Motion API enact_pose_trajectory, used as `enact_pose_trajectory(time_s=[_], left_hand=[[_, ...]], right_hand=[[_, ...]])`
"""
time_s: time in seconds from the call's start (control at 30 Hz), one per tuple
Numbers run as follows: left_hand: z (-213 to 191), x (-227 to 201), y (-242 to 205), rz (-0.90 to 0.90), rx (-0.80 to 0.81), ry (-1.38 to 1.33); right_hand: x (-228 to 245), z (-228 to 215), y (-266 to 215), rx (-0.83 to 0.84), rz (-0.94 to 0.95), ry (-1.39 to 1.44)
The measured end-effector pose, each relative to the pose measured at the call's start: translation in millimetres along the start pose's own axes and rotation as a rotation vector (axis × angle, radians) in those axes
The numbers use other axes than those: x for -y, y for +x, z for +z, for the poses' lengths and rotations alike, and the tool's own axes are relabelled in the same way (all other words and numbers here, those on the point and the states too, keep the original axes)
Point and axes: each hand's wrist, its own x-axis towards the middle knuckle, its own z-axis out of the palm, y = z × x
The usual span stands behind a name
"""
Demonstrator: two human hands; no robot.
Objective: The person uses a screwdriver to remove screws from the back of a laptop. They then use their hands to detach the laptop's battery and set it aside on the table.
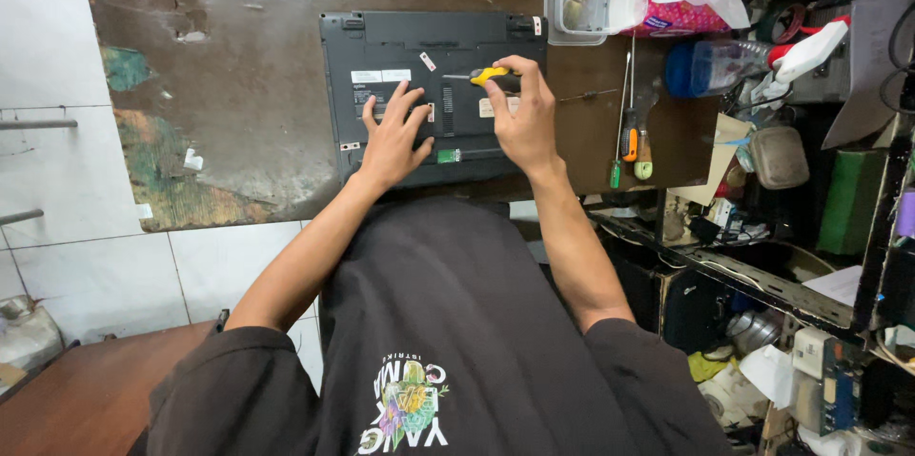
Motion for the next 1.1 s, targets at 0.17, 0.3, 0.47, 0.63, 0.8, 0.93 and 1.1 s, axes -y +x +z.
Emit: enact_pose_trajectory(time_s=[0.17,0.3,0.47,0.63,0.8,0.93,1.1], left_hand=[[-10.5,1.9,5.0,-0.114,-0.024,-0.132],[-16.7,-2.4,11.8,-0.213,-0.063,-0.078],[-23.6,-10.4,17.4,-0.290,-0.008,-0.053],[-17.7,-8.1,19.9,-0.252,0.007,-0.007],[-16.5,-8.0,22.6,-0.249,-0.018,-0.012],[-15.4,-9.5,25.0,-0.235,-0.046,0.012],[-14.5,-20.8,37.0,-0.130,0.066,0.061]], right_hand=[[-1.0,9.9,9.7,0.027,0.011,0.026],[-3.0,8.1,11.9,0.073,0.016,0.040],[-7.6,3.7,1.0,0.100,0.059,0.056],[-18.2,-6.2,-6.8,0.075,0.133,0.055],[-10.4,-6.1,-8.7,0.089,0.133,0.075],[-11.2,-7.6,-6.9,0.074,0.151,0.090],[-25.5,-9.1,-4.5,0.027,0.183,0.065]])
